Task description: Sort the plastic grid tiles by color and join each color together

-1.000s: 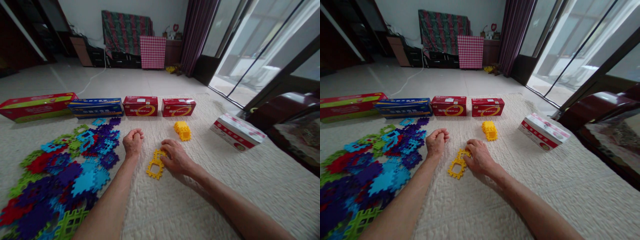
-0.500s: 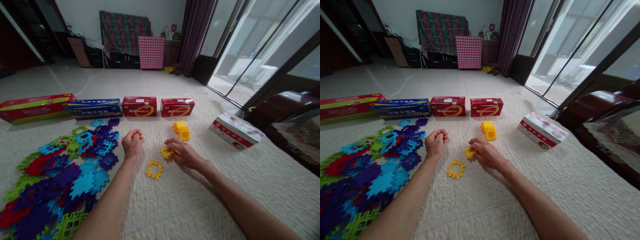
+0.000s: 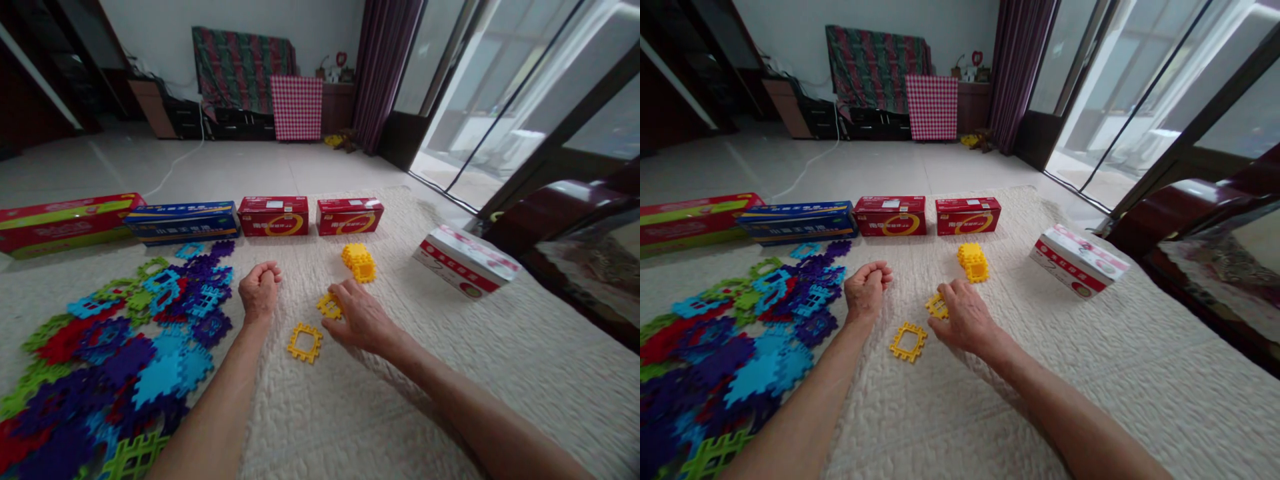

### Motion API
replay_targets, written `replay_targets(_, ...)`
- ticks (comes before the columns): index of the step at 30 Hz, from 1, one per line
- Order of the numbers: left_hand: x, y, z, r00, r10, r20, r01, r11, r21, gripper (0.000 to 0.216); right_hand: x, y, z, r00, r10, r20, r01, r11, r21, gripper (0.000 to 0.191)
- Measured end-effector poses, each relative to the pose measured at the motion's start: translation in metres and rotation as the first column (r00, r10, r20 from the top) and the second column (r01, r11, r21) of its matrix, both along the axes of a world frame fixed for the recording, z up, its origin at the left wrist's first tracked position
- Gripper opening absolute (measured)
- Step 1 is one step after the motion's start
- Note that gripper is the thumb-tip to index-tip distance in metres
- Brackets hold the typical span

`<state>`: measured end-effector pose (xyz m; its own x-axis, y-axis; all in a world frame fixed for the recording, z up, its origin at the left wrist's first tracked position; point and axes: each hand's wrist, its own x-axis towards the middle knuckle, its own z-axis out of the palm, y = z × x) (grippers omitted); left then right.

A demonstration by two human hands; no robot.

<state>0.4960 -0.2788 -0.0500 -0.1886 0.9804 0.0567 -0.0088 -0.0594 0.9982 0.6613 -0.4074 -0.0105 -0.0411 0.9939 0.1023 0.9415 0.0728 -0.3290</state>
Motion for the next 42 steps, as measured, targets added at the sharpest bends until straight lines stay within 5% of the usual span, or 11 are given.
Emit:
replay_targets(4,0.000,0.000,-0.001,1.000,0.000,0.008,0.000,1.000,-0.004,0.032,0.005,0.001,0.000,0.996,0.078,-0.043,-0.076,0.996,0.041,0.043)
replay_targets(8,-0.002,0.001,-0.004,1.000,-0.008,-0.007,0.008,1.000,0.006,0.031,0.036,0.004,-0.004,0.987,0.152,-0.043,-0.131,0.941,0.311,0.054)
replay_targets(12,-0.002,0.001,-0.003,1.000,-0.005,-0.011,0.005,1.000,0.006,0.030,0.076,0.008,-0.016,0.997,0.072,-0.017,-0.056,0.875,0.481,0.058)
replay_targets(34,-0.001,0.000,-0.002,1.000,-0.007,0.009,0.007,1.000,-0.004,0.030,0.092,0.008,-0.025,0.998,0.065,0.000,-0.058,0.887,0.459,0.068)
replay_targets(38,-0.001,0.000,-0.002,1.000,0.006,0.021,-0.006,1.000,-0.001,0.031,0.075,0.004,-0.021,0.996,0.068,-0.065,-0.024,0.853,0.521,0.056)
replay_targets(42,-0.001,0.002,-0.003,0.999,0.019,0.044,-0.020,1.000,0.011,0.030,0.042,-0.003,-0.015,0.948,0.259,-0.184,-0.158,0.887,0.433,0.035)
